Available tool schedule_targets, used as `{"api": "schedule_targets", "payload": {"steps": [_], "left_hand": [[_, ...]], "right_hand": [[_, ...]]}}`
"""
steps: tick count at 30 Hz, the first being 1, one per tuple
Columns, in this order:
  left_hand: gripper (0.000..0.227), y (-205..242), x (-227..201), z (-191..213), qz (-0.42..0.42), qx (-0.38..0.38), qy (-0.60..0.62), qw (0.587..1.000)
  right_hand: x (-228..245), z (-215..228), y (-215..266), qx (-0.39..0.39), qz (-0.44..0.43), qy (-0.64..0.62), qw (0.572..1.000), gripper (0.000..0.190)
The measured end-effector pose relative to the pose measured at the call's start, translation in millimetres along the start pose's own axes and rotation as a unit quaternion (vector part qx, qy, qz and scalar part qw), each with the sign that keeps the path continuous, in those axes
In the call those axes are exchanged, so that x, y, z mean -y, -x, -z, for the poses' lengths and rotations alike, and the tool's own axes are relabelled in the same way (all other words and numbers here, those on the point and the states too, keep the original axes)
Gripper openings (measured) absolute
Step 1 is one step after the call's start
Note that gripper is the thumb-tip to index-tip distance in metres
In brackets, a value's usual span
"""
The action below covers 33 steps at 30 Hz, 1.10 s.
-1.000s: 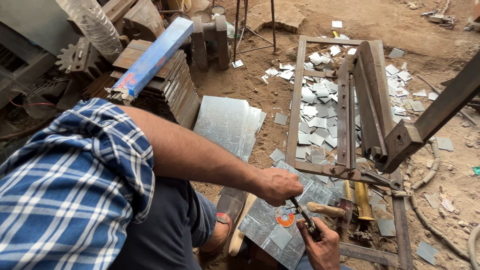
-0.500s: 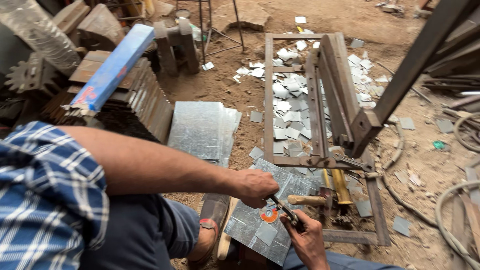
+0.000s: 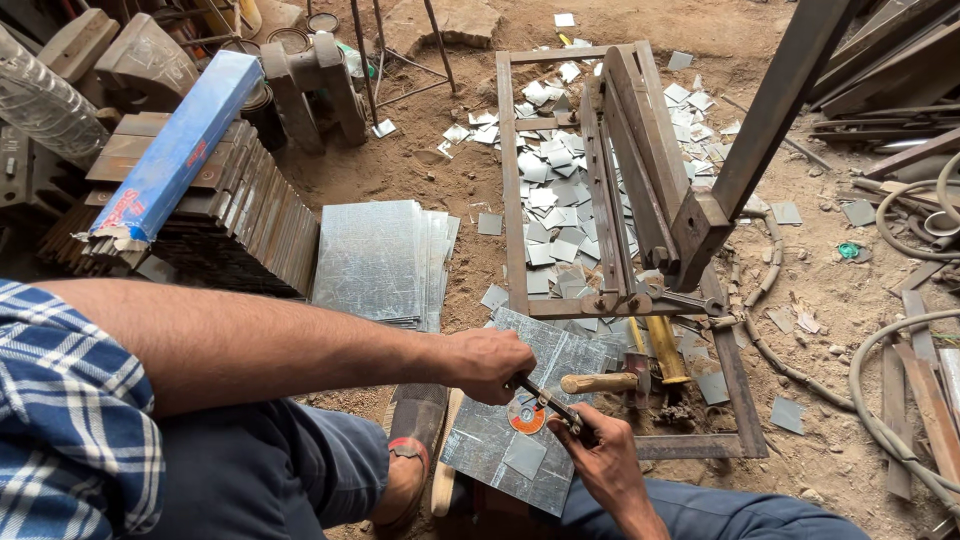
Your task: The person uses a manual guillotine-style shear to cut a stack of metal sheets into smaller pieces. They align the sheets, operate the lever to cut, and then use a hammer and chisel to separate the cut pieces. The cut pieces are placed on the ground.
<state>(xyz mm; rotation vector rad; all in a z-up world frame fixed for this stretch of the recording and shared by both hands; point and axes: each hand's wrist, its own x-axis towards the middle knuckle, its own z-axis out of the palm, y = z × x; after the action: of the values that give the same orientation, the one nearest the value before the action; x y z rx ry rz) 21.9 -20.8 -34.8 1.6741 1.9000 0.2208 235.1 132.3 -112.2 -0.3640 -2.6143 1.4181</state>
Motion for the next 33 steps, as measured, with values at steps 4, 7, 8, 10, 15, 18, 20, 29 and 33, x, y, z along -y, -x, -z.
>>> {"api": "schedule_targets", "payload": {"steps": [4,7,8,10,15,18,20,29,33], "left_hand": [[0.010,-2,2,-2,0.020,0.006,0.008,1.000],[0.012,-2,3,-2,0.031,0.012,0.011,0.999],[0.012,-3,3,-3,0.038,0.024,0.011,0.999],[0.012,-3,2,-3,0.038,0.031,0.012,0.999],[0.013,-4,0,-3,0.045,0.057,0.013,0.997],[0.014,-3,-1,-1,0.046,0.040,0.016,0.998],[0.014,-3,-2,0,0.046,0.036,0.014,0.998],[0.014,-2,-7,7,0.026,0.036,0.004,0.999],[0.014,-3,-11,8,0.043,0.037,-0.001,0.998]], "right_hand": [[-4,-2,0,-0.001,0.008,-0.006,1.000,0.034],[-10,-4,0,0.004,0.013,0.003,1.000,0.035],[-12,-5,0,0.010,0.007,0.004,1.000,0.036],[-17,-6,0,0.019,-0.002,0.009,1.000,0.037],[-19,-6,1,0.018,0.006,0.018,1.000,0.039],[-12,-4,1,0.020,0.001,0.015,1.000,0.037],[-7,-1,0,0.012,0.009,0.009,1.000,0.036],[-1,6,-1,0.014,-0.001,0.021,1.000,0.035],[-3,6,0,0.010,0.003,0.026,1.000,0.035]]}}
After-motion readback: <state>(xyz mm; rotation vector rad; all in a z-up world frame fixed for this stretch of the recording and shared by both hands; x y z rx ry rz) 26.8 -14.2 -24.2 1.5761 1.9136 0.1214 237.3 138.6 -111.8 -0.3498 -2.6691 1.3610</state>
